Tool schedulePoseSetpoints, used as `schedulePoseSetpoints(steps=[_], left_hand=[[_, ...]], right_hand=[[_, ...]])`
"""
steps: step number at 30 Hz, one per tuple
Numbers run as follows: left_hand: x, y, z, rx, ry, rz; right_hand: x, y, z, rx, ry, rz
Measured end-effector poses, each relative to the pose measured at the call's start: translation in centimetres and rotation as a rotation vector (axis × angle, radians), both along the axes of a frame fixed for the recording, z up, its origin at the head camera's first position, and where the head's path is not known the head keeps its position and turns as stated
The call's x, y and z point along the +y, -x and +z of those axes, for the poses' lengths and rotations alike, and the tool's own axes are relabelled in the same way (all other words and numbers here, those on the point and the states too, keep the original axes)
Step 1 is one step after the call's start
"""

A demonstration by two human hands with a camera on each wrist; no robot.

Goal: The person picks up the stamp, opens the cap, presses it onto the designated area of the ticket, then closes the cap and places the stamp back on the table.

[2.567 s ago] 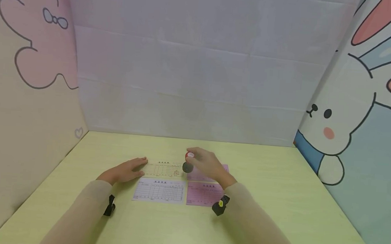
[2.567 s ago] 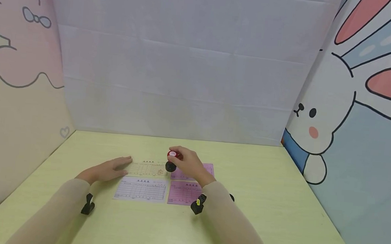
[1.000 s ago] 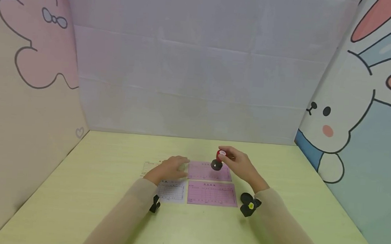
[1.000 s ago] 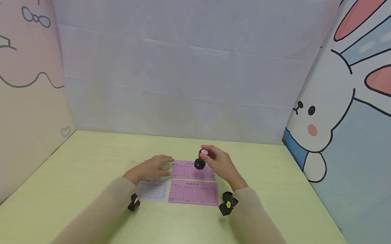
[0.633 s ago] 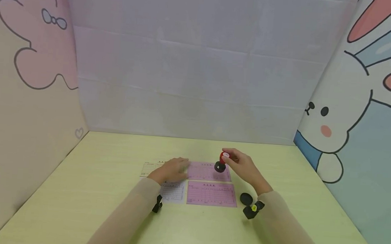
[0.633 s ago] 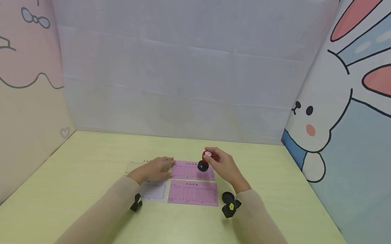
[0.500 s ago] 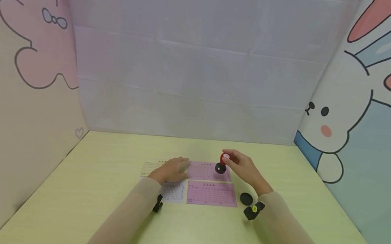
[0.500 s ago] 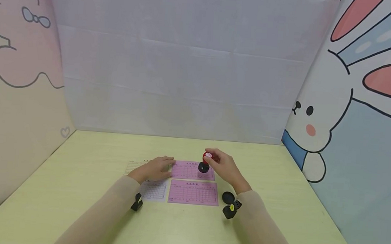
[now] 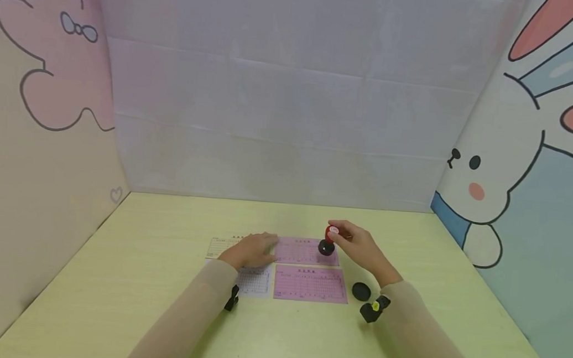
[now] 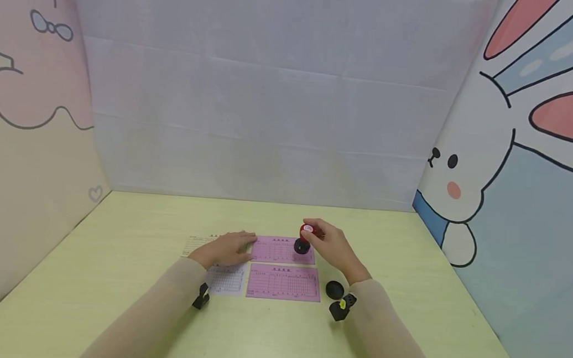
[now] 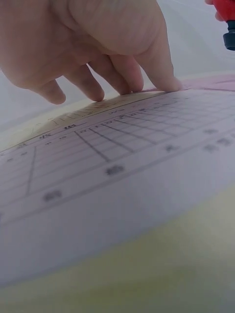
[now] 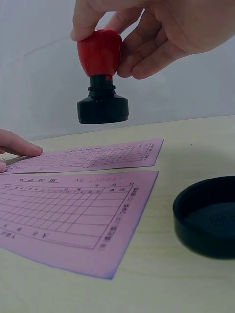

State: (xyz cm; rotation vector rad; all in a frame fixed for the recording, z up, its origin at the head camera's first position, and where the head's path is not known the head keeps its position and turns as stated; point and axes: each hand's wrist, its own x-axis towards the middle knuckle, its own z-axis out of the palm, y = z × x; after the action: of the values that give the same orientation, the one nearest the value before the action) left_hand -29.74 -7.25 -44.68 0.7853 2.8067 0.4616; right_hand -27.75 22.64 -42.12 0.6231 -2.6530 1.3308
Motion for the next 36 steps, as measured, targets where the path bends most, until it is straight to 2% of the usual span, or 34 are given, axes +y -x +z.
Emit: schedulePoseSetpoints(steps=[7,14,26,36], left_hand=[[-0.1,0.2,-0.4,0.001,0.033,0.015],[-0.1,0.1,-0.2,-0.02,-0.007,0.021],[0.1,0.3,-0.2,-0.036,-0.001,0.014],[0.0,0.5,-0.4,-0.037,0.001,0.022]], right_hand=[[-0.1,0.1,-0.4,-0.015,-0.005,0.025],[-0.1,0.3,-1.0,-0.019,-0.04,0.038],[0.1,0.7,-2.0,-0.032,-0.078,0.04],[0.0,0.9,-2.3,-0.057,-0.055,0.033]])
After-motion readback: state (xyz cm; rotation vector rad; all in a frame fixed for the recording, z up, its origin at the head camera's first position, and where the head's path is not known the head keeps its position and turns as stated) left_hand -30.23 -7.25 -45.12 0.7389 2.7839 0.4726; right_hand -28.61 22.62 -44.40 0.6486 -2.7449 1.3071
